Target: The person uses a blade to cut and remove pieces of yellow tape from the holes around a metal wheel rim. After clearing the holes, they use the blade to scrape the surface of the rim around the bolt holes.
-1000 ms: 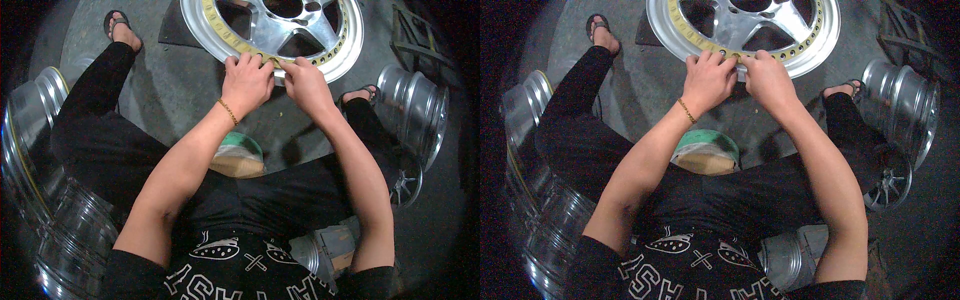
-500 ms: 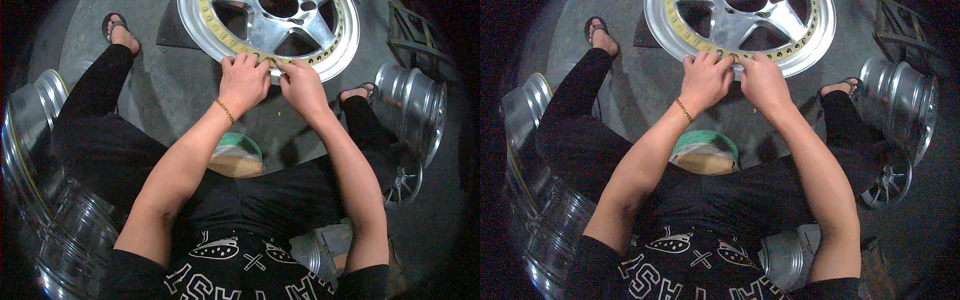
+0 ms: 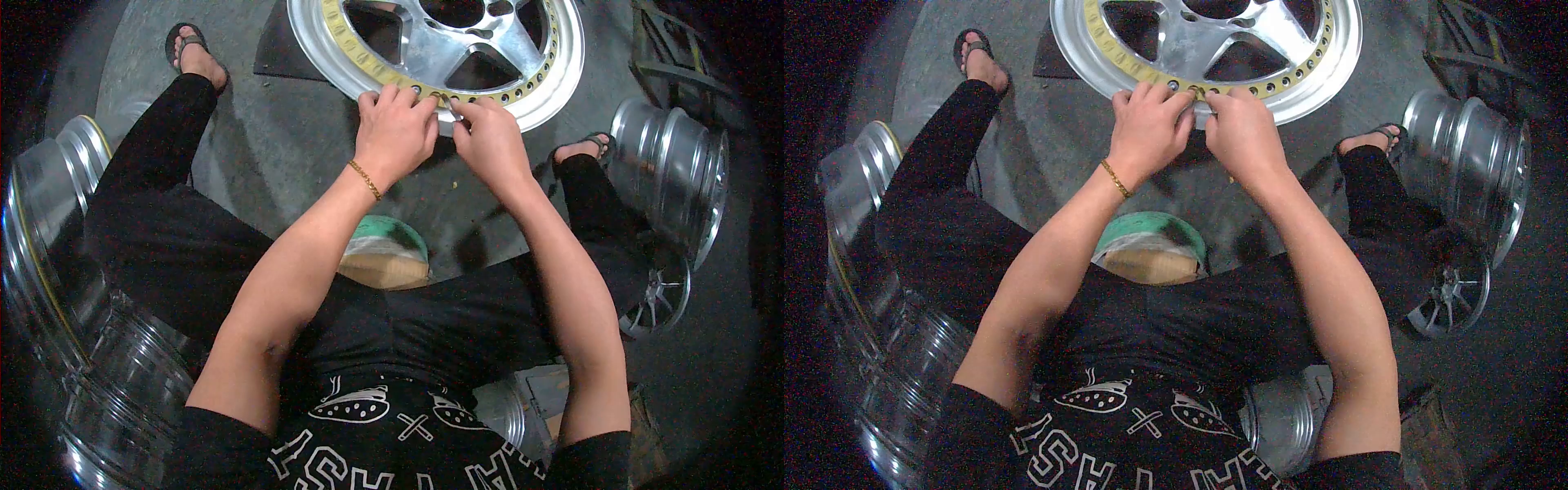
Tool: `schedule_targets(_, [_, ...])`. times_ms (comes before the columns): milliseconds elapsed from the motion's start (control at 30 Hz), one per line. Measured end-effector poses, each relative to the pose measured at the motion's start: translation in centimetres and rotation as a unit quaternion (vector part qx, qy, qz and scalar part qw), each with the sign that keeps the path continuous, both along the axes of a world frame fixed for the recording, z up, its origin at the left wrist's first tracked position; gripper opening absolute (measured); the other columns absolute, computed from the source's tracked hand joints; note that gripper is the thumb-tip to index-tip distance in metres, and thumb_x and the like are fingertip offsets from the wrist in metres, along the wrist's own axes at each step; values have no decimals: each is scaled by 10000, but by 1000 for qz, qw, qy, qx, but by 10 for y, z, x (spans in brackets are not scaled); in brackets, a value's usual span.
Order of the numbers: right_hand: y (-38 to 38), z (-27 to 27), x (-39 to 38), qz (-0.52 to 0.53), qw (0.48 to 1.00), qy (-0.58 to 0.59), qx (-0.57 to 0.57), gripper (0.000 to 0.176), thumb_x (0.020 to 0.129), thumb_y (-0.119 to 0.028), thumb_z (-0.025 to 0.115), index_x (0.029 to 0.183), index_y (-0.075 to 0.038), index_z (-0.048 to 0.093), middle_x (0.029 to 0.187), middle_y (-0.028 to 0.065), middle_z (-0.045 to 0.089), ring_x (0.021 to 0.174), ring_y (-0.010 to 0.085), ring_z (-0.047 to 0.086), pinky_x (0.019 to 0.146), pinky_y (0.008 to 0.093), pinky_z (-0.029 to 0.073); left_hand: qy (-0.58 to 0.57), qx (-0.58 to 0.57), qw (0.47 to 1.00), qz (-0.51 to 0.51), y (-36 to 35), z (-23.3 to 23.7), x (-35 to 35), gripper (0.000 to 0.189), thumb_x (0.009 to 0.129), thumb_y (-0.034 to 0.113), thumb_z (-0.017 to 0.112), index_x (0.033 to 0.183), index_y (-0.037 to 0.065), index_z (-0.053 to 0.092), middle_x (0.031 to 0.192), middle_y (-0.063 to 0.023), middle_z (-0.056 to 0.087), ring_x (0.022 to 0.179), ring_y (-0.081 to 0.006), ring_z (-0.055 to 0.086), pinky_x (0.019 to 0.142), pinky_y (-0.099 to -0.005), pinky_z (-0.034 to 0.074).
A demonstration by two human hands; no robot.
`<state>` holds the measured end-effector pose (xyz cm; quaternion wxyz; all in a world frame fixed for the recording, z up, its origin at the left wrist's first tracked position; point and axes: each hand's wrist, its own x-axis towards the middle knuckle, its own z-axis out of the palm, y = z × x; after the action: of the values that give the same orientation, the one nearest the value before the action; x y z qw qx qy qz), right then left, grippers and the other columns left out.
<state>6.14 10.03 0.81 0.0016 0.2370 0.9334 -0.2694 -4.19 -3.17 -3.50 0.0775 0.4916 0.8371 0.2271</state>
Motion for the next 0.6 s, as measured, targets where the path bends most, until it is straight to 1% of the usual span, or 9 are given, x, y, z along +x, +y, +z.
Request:
schedule_targets(133, [-4,0,0,6,1000,-8,12,279,795,-52,640,1051,10,731,886,239,659,903,411,654,842,492,534,-1,1,1000,-1,-1,-3,-1,273,862,244,662,1123,184,710,1020,-53,666,1016,-275,589,850,-488,401])
schedule_targets(200, [-5,-5,0,-3,1000,9,8,270,801,-54,650,1049,1,744,852,202,663,819,380,657,782,452,525,1,3,1000,-1,-1,-3,-1,270,863,245,660,1121,184,711,1017,-53,666,1016,-275,589,850,-489,401])
schedule_targets(267, [-5,-6,1,-8,1000,10,3,271,802,-55,649,1049,4,742,850,203,662,825,379,657,783,453,525,2,7,1000,-2,0,-2,-1,267,864,246,657,1118,184,712,1014,-53,667,1015,-275,589,850,-490,401])
schedule_targets(333, [-4,-3,1,-14,1000,10,-2,271,803,-57,648,1050,7,741,849,203,660,831,379,657,785,455,524,5,33,999,9,1,-1,1,178,852,233,663,989,132,714,943,-65,656,982,-272,582,856,-476,400])
schedule_targets(400, [-4,-1,1,-11,1000,5,20,273,803,-68,654,1050,13,738,850,208,665,834,377,659,790,453,524,1,41,999,9,1,-2,1,176,852,234,663,987,132,712,937,-64,654,981,-271,582,856,-477,399])
schedule_targets(500, [-8,-4,2,-10,1000,12,24,272,806,-76,658,1049,13,742,865,212,673,834,373,664,797,448,525,-4,43,999,10,-1,-2,0,179,853,234,661,990,132,712,934,-63,652,981,-271,582,856,-479,398])
schedule_targets(600, [-11,-4,0,-17,1000,-6,5,274,809,-81,668,1056,12,742,889,212,680,835,368,667,802,445,525,-9,35,999,8,0,-1,0,185,855,234,658,999,133,715,937,-63,654,981,-272,582,856,-481,396])
